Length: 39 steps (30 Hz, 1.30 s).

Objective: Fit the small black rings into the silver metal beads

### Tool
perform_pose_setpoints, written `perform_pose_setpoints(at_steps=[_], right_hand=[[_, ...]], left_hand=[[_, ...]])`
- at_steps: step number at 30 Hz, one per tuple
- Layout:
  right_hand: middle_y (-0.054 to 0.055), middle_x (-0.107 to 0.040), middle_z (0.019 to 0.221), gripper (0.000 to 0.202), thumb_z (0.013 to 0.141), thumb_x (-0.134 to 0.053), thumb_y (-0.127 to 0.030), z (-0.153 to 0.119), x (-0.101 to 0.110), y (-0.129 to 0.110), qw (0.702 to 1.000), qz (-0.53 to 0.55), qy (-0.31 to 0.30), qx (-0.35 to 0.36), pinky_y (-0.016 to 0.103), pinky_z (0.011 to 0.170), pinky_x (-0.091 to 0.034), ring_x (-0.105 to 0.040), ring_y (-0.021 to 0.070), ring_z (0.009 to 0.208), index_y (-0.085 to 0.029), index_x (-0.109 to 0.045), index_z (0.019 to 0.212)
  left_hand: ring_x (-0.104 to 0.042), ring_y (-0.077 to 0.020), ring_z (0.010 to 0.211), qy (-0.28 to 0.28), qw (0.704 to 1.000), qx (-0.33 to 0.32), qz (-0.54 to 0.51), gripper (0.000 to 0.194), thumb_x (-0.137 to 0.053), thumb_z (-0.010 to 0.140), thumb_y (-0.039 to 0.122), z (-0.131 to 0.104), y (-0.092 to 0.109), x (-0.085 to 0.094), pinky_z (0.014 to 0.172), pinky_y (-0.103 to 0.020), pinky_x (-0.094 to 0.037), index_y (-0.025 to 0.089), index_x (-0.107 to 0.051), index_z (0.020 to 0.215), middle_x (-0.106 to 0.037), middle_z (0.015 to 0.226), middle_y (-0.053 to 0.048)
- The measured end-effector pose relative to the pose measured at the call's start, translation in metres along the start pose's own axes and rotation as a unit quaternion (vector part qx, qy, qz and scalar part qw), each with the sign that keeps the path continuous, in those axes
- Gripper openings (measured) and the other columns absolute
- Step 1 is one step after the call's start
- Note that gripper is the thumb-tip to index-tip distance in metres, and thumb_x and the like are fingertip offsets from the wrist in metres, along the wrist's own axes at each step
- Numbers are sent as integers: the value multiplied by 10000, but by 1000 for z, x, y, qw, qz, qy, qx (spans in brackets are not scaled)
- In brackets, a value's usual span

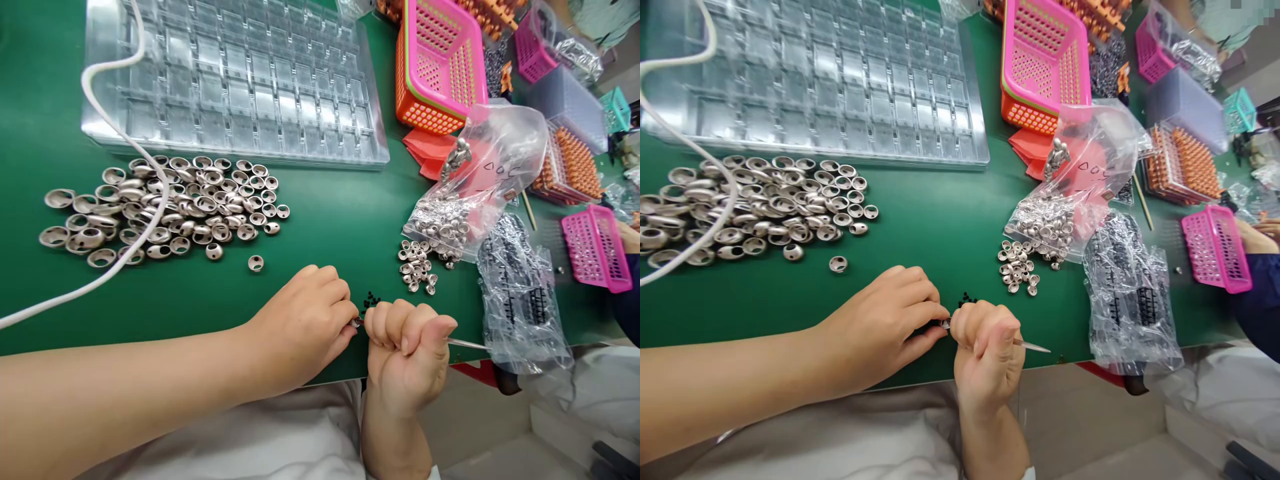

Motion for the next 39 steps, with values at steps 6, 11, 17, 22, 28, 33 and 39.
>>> perform_pose_setpoints(at_steps=[6, 11, 17, 22, 28, 33, 39], right_hand=[[-69, -246, 547, 524, 1069, -371, -462, 1, 0, -1, 1000, -12, 1, 9, 237, 458, -264, -253, 85, 456, -204, -329, 615], [-72, -247, 548, 517, 1072, -368, -452, 1, 3, 0, 999, -31, 23, 14, 234, 461, -270, -257, 79, 456, -205, -325, 621], [-80, -223, 546, 506, 1069, -395, -426, -1, -1, -4, 996, -73, 31, 44, 235, 453, -264, -257, 76, 447, -210, -318, 618], [-78, -221, 548, 510, 1070, -394, -414, -2, -7, -2, 995, -93, 14, 43, 234, 447, -265, -254, 74, 451, -210, -299, 612], [-78, -224, 545, 497, 1074, -385, -373, -1, -10, -3, 993, -107, 7, 45, 230, 439, -261, -247, 72, 450, -212, -291, 613], [-75, -224, 558, 479, 1073, -390, -340, -3, -13, -4, 991, -120, 1, 53, 236, 449, -268, -260, 78, 465, -213, -317, 617], [-72, -226, 557, 481, 1069, -389, -330, -3, -16, -6, 991, -123, -7, 55, 250, 452, -251, -260, 77, 460, -212, -329, 607]], left_hand=[[-524, -205, 798, 5, 1000, -7, 1, 98, -672, 923, 163, 0, 1, 3, 688, -361, -334, 153, -744, 858, -656, 813, -35], [-521, -201, 790, 6, 1000, -9, 1, 98, -679, 921, 161, 2, 2, 3, 686, -362, -333, 151, -745, 850, -655, 812, -31], [-509, -198, 779, 11, 1000, -14, 5, 107, -679, 921, 160, 2, 3, 2, 682, -365, -329, 156, -738, 831, -649, 799, -24], [-507, -195, 780, 17, 1000, -17, 0, 134, -664, 931, 151, 1, 3, 3, 683, -362, -326, 150, -728, 813, -644, 797, -27], [-493, -190, 762, 34, 999, -25, -3, 184, -631, 946, 154, -1, 2, 3, 673, -359, -306, 146, -714, 781, -628, 774, -27], [-483, -193, 759, 34, 999, -25, -7, 214, -605, 959, 159, 1, 1, 2, 665, -358, -297, 144, -710, 774, -622, 763, -30], [-464, -193, 742, 39, 999, -27, -8, 258, -567, 980, 159, -1, 2, 2, 660, -358, -281, 148, -695, 756, -597, 740, -29]])
Point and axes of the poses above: each hand's wrist, its own z-axis towards the middle knuckle, its own x-axis out of the back of the hand, y = z × x, the point moved 10 cm from there along z, towards the middle knuckle
